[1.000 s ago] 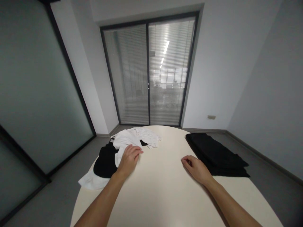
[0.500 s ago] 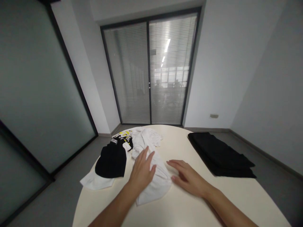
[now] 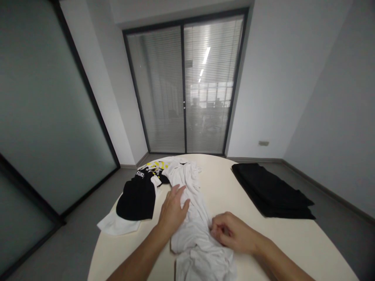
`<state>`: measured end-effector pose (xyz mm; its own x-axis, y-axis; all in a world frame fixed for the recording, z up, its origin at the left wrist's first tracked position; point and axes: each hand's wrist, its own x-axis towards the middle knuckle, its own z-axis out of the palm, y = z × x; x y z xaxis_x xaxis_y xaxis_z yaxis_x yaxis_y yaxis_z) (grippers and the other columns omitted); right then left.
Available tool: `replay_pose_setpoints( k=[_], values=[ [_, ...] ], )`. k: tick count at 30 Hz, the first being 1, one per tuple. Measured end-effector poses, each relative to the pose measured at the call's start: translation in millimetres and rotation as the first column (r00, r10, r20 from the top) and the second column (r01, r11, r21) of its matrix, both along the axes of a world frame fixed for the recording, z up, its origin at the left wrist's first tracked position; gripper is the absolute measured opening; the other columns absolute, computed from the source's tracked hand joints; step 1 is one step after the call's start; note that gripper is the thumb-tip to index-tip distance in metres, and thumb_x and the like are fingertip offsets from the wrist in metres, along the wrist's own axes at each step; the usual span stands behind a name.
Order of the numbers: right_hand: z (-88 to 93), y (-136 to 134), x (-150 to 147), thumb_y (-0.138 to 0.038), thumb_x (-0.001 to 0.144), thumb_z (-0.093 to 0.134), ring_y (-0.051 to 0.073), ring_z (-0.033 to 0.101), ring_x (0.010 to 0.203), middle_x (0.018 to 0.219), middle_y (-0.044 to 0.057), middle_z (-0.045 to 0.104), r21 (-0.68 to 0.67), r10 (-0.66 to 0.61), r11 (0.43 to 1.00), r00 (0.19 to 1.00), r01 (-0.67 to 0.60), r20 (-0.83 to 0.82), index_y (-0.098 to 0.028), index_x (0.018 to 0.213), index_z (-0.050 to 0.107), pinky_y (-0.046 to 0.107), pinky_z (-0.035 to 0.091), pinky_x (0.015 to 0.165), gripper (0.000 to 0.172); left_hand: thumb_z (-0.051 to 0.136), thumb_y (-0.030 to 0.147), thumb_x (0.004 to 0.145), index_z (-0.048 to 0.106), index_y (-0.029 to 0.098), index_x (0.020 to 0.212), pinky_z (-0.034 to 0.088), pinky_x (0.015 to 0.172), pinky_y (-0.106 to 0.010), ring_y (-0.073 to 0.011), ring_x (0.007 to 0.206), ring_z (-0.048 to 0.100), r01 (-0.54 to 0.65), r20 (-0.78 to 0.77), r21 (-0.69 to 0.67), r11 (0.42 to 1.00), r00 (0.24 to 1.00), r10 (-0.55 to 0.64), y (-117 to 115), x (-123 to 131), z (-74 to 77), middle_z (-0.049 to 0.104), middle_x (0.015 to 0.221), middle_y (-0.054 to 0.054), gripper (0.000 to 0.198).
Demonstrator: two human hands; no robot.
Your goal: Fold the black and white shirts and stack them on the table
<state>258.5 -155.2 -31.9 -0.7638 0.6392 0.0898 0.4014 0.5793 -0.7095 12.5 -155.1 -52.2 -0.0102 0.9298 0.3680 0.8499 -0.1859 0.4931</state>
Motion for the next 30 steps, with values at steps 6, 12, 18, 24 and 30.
replay_pose_setpoints(
  k=[6, 12, 18, 24, 30],
  values=[
    [8.0, -8, 2, -0.023, 0.085, 0.054, 0.009, 0.052, 0.048, 0.054, -0.006, 0.057, -0.245, 0.021, 0.970, 0.999, -0.010, 0.044, -0.019, 0.103, 0.070, 0.018, 0.037, 0.050, 0.024, 0.057, 0.032, 0.091, 0.065, 0.017, 0.126, 0.039, 0.108, -0.044, -0.0289, 0.124, 0.056, 0.175, -0.151, -0.124, 0.977, 0.970, -0.193, 3, -6, -9.1, 0.064, 0.131, -0.014, 0.039],
    [-0.4, -1, 4, -0.032, 0.092, 0.053, 0.016, 0.063, 0.071, 0.077, 0.003, 0.069, 0.124, -0.188, 0.975, 0.982, 0.183, 0.028, -0.022, 0.099, 0.073, 0.027, 0.049, 0.070, 0.024, 0.049, 0.048, 0.096, 0.072, 0.023, 0.097, 0.047, 0.075, -0.029, -0.0205, 0.081, 0.068, 0.392, -0.130, -0.283, 0.875, 0.888, -0.440, -20, 10, 21.9, 0.074, 0.088, -0.004, 0.034],
    [-5.3, 12, 14, -0.046, 0.096, 0.051, 0.028, 0.052, 0.127, 0.136, 0.014, 0.060, 0.316, -0.138, 0.941, 0.990, 0.125, 0.019, -0.022, 0.138, 0.056, 0.044, 0.039, 0.108, 0.049, 0.042, 0.040, 0.099, 0.072, 0.022, 0.105, 0.046, 0.089, -0.030, -0.0222, 0.099, 0.065, 0.321, -0.159, -0.239, 0.916, 0.918, -0.363, -16, 9, 19.2, 0.073, 0.103, -0.007, 0.035],
    [-5.4, 13, 13, -0.047, 0.100, 0.038, 0.023, 0.067, 0.081, 0.087, 0.006, 0.072, 0.231, -0.432, 0.888, 0.894, 0.398, 0.119, -0.025, 0.132, 0.059, 0.033, 0.047, 0.075, 0.044, 0.045, 0.039, 0.097, 0.038, 0.021, 0.152, 0.040, 0.107, -0.038, -0.0293, 0.134, 0.047, 0.109, -0.237, -0.204, 0.973, 0.959, -0.157, -3, -4, 6.5, 0.045, 0.152, -0.013, 0.058],
    [-10.1, 22, 25, -0.049, 0.091, 0.053, 0.024, 0.069, 0.078, 0.085, 0.008, 0.075, 0.280, -0.669, 0.742, 0.699, 0.609, 0.254, -0.022, 0.120, 0.068, 0.030, 0.039, 0.065, 0.042, 0.043, 0.037, 0.098, 0.044, 0.023, 0.147, 0.051, 0.083, -0.038, -0.0297, 0.099, 0.069, -0.097, -0.415, -0.271, 0.958, 0.909, -0.026, -2, -11, 15.9, 0.067, 0.119, -0.013, 0.052]
  ],
)
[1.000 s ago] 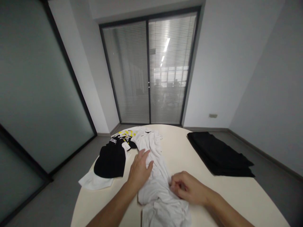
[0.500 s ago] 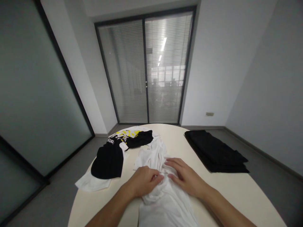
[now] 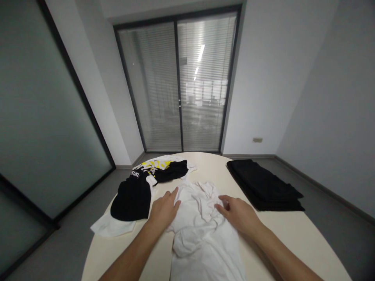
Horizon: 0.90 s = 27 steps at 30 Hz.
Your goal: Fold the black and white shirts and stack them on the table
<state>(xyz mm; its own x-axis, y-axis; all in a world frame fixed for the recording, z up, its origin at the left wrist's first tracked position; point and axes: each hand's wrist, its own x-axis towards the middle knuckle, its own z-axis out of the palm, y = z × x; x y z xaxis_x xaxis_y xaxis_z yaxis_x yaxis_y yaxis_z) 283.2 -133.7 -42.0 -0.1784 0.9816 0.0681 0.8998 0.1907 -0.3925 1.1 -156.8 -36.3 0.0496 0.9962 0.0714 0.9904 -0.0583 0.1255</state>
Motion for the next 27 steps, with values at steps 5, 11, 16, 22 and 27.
replay_pose_setpoints(
  k=[5, 11, 16, 22, 27],
  values=[
    [-3.3, 8, 16, -0.038, 0.083, 0.059, 0.021, 0.066, 0.075, 0.085, 0.006, 0.073, -0.018, -0.100, 0.995, 0.995, 0.100, 0.001, -0.023, 0.088, 0.070, 0.028, 0.035, 0.061, 0.019, 0.048, 0.028, 0.092, 0.067, 0.019, 0.109, 0.051, 0.075, -0.038, -0.0316, 0.093, 0.071, -0.113, -0.094, -0.063, 0.992, 0.990, 0.107, 2, -20, 3.4, 0.073, 0.100, -0.014, 0.027],
    [-7.6, 17, 25, -0.022, 0.073, 0.059, 0.014, 0.053, 0.064, 0.066, -0.001, 0.058, 0.013, 0.065, 0.998, 0.984, -0.064, -0.164, -0.021, 0.067, 0.051, 0.025, 0.032, 0.059, 0.010, 0.049, 0.027, 0.089, 0.069, 0.014, 0.094, 0.049, 0.076, -0.038, -0.0332, 0.104, 0.065, -0.145, -0.135, 0.009, 0.989, 0.980, 0.145, 2, -33, 9.2, 0.068, 0.112, -0.018, 0.024],
    [-9.0, 16, 21, -0.042, 0.081, 0.062, 0.013, 0.047, 0.059, 0.065, -0.005, 0.055, -0.022, 0.115, 0.990, 0.882, -0.141, -0.457, -0.021, 0.095, 0.061, 0.024, 0.032, 0.055, 0.025, 0.046, 0.042, 0.096, 0.067, 0.016, 0.081, 0.045, 0.078, -0.036, -0.0289, 0.093, 0.064, -0.055, -0.069, 0.104, 0.993, 0.996, 0.062, 7, -20, 1.6, 0.070, 0.091, -0.013, 0.036],
    [-13.7, 20, 26, -0.056, 0.082, 0.061, 0.019, 0.057, 0.064, 0.070, 0.005, 0.067, -0.134, 0.017, 0.988, 0.920, -0.075, -0.391, -0.014, 0.113, 0.071, 0.028, 0.037, 0.058, 0.053, 0.058, 0.016, 0.087, 0.062, 0.019, 0.117, 0.043, 0.085, -0.030, -0.0213, 0.096, 0.063, 0.032, 0.169, 0.131, 0.991, 0.984, -0.055, 14, -18, -10.1, 0.069, 0.099, -0.006, 0.030],
    [-12.6, 17, 26, -0.041, 0.079, 0.065, 0.019, 0.060, 0.073, 0.077, 0.005, 0.070, -0.095, 0.165, 0.973, 0.920, -0.211, -0.356, -0.018, 0.081, 0.071, 0.028, 0.041, 0.066, 0.024, 0.055, 0.029, 0.093, 0.067, 0.020, 0.099, 0.043, 0.090, -0.032, -0.0230, 0.100, 0.062, 0.093, 0.262, 0.156, 0.983, 0.956, -0.132, 12, -14, -15.5, 0.068, 0.102, -0.007, 0.016]
  ],
)
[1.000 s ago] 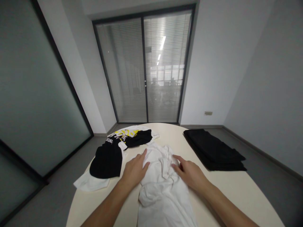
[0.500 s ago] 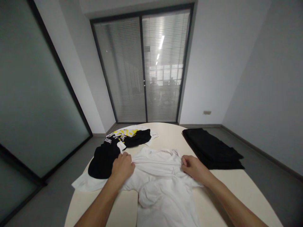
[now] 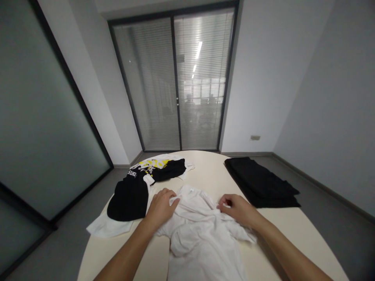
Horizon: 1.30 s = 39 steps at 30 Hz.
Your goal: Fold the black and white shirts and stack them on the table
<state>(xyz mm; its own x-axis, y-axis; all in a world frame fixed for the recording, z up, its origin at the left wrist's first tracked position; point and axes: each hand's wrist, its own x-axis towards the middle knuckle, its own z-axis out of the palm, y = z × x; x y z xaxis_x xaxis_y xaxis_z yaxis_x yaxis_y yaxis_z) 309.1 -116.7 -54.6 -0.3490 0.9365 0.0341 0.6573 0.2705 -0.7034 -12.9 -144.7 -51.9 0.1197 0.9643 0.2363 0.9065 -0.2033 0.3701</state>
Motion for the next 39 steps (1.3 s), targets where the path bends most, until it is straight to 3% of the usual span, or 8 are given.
replay_pose_setpoints(
  k=[5, 9, 12, 23, 28, 33, 36, 39],
  values=[
    [1.2, 0, -1, -0.046, 0.088, 0.055, 0.017, 0.058, 0.075, 0.084, 0.003, 0.069, 0.036, 0.044, 0.999, 0.984, -0.038, -0.173, -0.020, 0.083, 0.061, 0.027, 0.043, 0.067, 0.027, 0.059, 0.020, 0.085, 0.061, 0.020, 0.096, 0.046, 0.083, -0.030, -0.0201, 0.089, 0.063, -0.042, 0.231, -0.036, 0.998, 0.972, 0.049, 3, 2, -1.8, 0.066, 0.090, -0.003, 0.011],
    [6.1, 6, 2, -0.047, 0.080, 0.064, 0.015, 0.053, 0.069, 0.077, 0.001, 0.061, 0.067, -0.036, 0.996, 0.968, 0.055, -0.249, -0.019, 0.086, 0.059, 0.026, 0.043, 0.063, 0.029, 0.056, 0.012, 0.077, 0.059, 0.019, 0.113, 0.048, 0.084, -0.027, -0.0165, 0.086, 0.061, 0.028, 0.515, -0.007, 1.000, 0.857, -0.020, 9, 3, 1.9, 0.063, 0.090, -0.002, 0.036],
    [11.9, 10, 8, -0.043, 0.074, 0.070, 0.017, 0.055, 0.074, 0.082, 0.002, 0.059, 0.115, -0.050, 0.989, 0.934, 0.097, -0.354, -0.019, 0.095, 0.062, 0.026, 0.045, 0.068, 0.034, 0.058, 0.019, 0.078, 0.065, 0.017, 0.107, 0.049, 0.087, -0.030, -0.0186, 0.089, 0.062, 0.025, 0.595, 0.014, 1.000, 0.803, -0.028, 12, 2, 9.2, 0.066, 0.092, -0.004, 0.030],
    [21.7, 17, 32, -0.063, 0.078, 0.067, 0.027, 0.065, 0.089, 0.096, 0.011, 0.073, 0.132, -0.209, 0.954, 0.914, 0.268, -0.348, -0.016, 0.096, 0.072, 0.035, 0.050, 0.082, 0.051, 0.062, 0.033, 0.082, 0.068, 0.019, 0.103, 0.048, 0.093, -0.035, -0.0237, 0.100, 0.065, -0.015, 0.497, 0.096, 0.995, 0.867, -0.035, 12, -16, 11.9, 0.072, 0.106, -0.007, 0.026],
    [17.5, 20, 37, -0.064, 0.081, 0.062, 0.027, 0.066, 0.089, 0.099, 0.012, 0.074, 0.154, -0.223, 0.938, 0.883, 0.309, -0.412, -0.017, 0.102, 0.068, 0.035, 0.051, 0.078, 0.052, 0.058, 0.040, 0.085, 0.069, 0.017, 0.094, 0.050, 0.083, -0.032, -0.0227, 0.087, 0.066, -0.188, 0.620, 0.146, 0.971, 0.782, 0.059, 14, -18, 20.1, 0.073, 0.092, -0.006, 0.027],
    [12.5, 21, 41, -0.058, 0.083, 0.059, 0.026, 0.065, 0.087, 0.100, 0.010, 0.074, 0.216, -0.257, 0.921, 0.922, 0.324, -0.289, -0.019, 0.099, 0.070, 0.037, 0.049, 0.079, 0.043, 0.058, 0.046, 0.086, 0.072, 0.016, 0.093, 0.051, 0.080, -0.031, -0.0230, 0.086, 0.067, -0.203, 0.695, 0.129, 0.971, 0.717, 0.058, 16, -20, 20.5, 0.074, 0.090, -0.006, 0.034],
    [12.2, 20, 42, -0.054, 0.081, 0.061, 0.025, 0.064, 0.079, 0.087, 0.008, 0.073, 0.238, -0.292, 0.908, 0.927, 0.346, -0.234, -0.019, 0.087, 0.069, 0.034, 0.047, 0.072, 0.036, 0.052, 0.048, 0.090, 0.074, 0.016, 0.096, 0.050, 0.085, -0.032, -0.0239, 0.091, 0.066, -0.198, 0.657, 0.152, 0.968, 0.752, 0.051, 15, -19, 21.3, 0.074, 0.094, -0.007, 0.039],
    [15.3, 20, 43, -0.055, 0.080, 0.062, 0.022, 0.062, 0.074, 0.080, 0.007, 0.070, 0.334, -0.309, 0.872, 0.931, 0.358, -0.192, -0.020, 0.080, 0.068, 0.032, 0.045, 0.069, 0.036, 0.047, 0.048, 0.092, 0.075, 0.016, 0.095, 0.048, 0.090, -0.032, -0.0239, 0.098, 0.064, -0.241, 0.514, 0.241, 0.940, 0.854, 0.087, 10, -19, 27.5, 0.070, 0.101, -0.009, 0.042]
  ],
)
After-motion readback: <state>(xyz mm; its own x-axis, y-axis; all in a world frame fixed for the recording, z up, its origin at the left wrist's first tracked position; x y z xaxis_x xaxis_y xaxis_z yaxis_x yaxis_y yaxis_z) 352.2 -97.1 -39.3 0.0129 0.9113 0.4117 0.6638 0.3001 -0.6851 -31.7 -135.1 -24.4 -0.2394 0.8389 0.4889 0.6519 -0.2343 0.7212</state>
